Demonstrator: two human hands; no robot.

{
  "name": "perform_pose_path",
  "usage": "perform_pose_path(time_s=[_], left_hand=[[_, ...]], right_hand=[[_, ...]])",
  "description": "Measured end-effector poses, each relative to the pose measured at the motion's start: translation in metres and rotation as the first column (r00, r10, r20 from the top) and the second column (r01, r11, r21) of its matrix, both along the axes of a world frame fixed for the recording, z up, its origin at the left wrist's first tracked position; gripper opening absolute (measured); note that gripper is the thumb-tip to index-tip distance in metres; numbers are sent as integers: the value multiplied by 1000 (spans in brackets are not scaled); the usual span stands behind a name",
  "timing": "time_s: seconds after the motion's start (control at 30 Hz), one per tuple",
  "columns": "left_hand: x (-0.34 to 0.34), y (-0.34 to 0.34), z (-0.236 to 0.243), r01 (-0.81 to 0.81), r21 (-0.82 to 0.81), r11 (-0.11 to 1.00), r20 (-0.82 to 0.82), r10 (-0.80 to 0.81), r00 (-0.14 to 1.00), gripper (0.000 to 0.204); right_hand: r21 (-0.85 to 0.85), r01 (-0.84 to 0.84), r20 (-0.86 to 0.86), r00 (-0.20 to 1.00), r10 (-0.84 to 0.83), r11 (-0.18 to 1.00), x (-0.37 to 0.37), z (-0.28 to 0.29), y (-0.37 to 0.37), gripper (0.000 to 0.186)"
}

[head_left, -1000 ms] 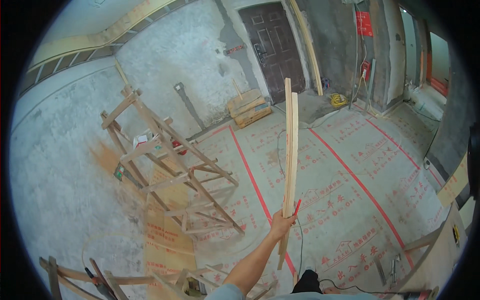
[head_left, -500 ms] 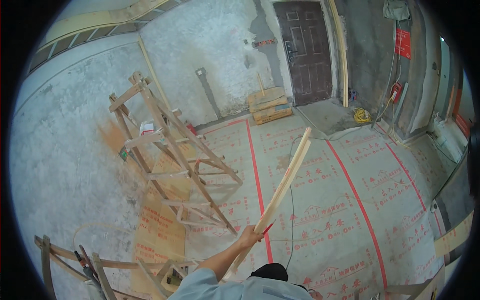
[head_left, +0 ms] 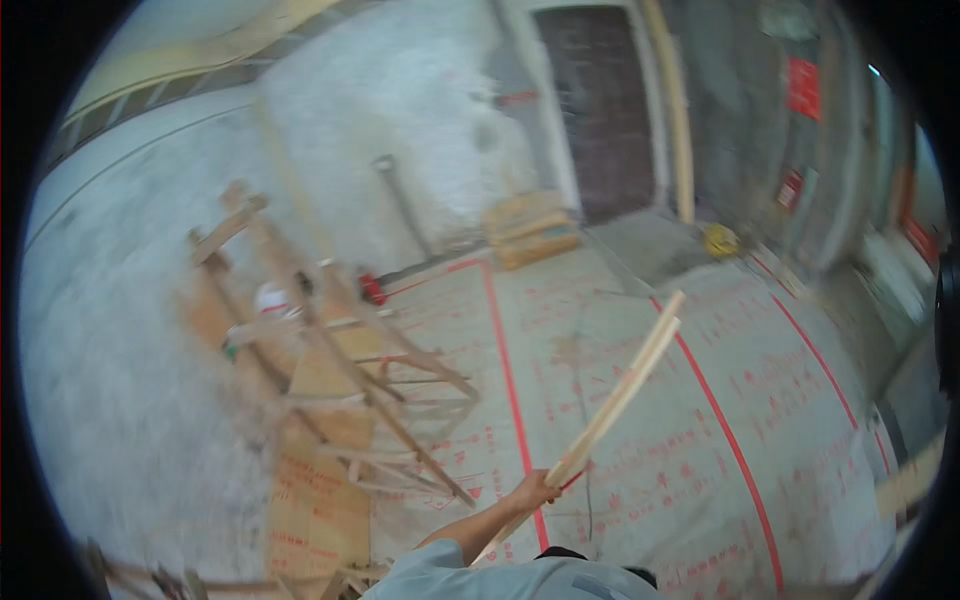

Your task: Cutting wooden strips with a miter saw and applying adhesive to them on a workspace.

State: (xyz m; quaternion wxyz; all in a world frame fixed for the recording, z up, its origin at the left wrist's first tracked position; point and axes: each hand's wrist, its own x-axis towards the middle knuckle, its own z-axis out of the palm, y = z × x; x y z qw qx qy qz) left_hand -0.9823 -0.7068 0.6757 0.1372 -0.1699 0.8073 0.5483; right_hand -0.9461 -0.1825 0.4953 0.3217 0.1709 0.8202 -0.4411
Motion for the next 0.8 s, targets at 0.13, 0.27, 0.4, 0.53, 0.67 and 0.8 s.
perform_pose_path(time_s=[0.13, 0.27, 0.4, 0.53, 0.67, 0.8], left_hand=[[-44, 14, -4, 47, -119, 992, 39, -43, 998, 26], [-95, 59, -10, 179, 8, 984, 65, -179, 982, 17], [-116, 79, 13, 252, 73, 965, 115, -259, 959, 20], [-114, 71, 46, 421, 33, 907, 122, -422, 899, 18], [-139, 141, 52, 540, -1, 842, 223, -526, 821, 22], [-208, 271, 63, 701, -15, 713, 255, -675, 692, 23]], right_hand=[[51, 257, -69, 965, -254, 965, 68, 4, 23, 37], [-156, 528, -389, 744, -543, 835, 131, -4, 18, 35], [239, 683, -66, 721, -690, 690, 135, 30, -16, 44], [150, 929, -208, 365, -908, 339, 143, 83, -72, 42], [-42, 882, -232, 449, -863, 470, 169, 87, -69, 40], [234, 879, 22, 422, -907, 415, 163, 55, -29, 45]])
